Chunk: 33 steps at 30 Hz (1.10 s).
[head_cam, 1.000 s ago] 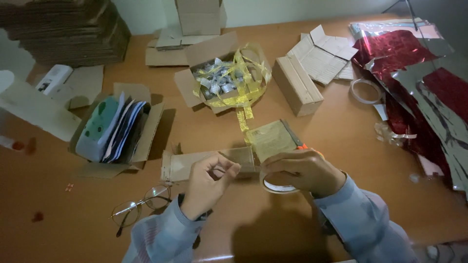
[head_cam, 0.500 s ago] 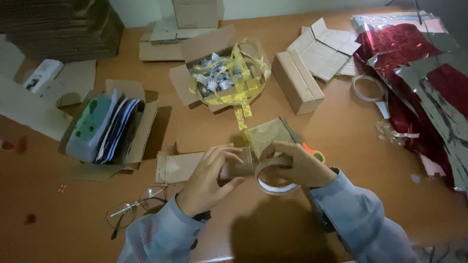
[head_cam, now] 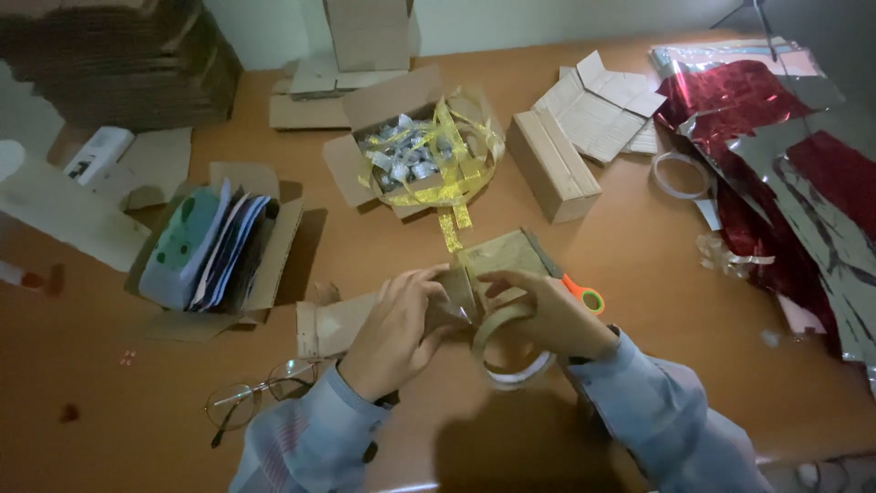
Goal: The person tapes a small cardboard box with clear packing tape. They apply tape to the top seam, then flip the box and apply tape to the bottom seam, smoothing each strip with their fingers.
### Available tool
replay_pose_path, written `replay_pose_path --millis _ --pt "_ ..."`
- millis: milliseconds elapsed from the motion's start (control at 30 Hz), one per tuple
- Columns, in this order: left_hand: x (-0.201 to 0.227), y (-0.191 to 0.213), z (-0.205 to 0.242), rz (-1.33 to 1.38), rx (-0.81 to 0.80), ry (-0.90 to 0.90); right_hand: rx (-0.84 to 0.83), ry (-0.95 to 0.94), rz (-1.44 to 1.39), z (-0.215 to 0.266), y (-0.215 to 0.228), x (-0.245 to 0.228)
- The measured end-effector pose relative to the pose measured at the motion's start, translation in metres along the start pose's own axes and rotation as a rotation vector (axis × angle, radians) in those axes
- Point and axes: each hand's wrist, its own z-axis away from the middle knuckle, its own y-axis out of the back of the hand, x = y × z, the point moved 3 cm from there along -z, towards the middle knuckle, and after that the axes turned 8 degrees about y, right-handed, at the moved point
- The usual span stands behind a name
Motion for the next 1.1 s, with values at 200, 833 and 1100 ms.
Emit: replay_pose_path --millis 200,833,1100 --pt "0.024 0.013 -0.008 0.086 0.368 -0.111 0.324 0.376 0.088 0.013 0.022 -0.072" --pt "0.010 0.010 0.020 0.488 0.722 -0.232 0.267 0.532 0.334 0.032 0.023 -0.154" --pt "0.022 0.018 0.006 0.774 0.767 -0.469 0.384 0.734 0.501 0.040 0.025 -0.197"
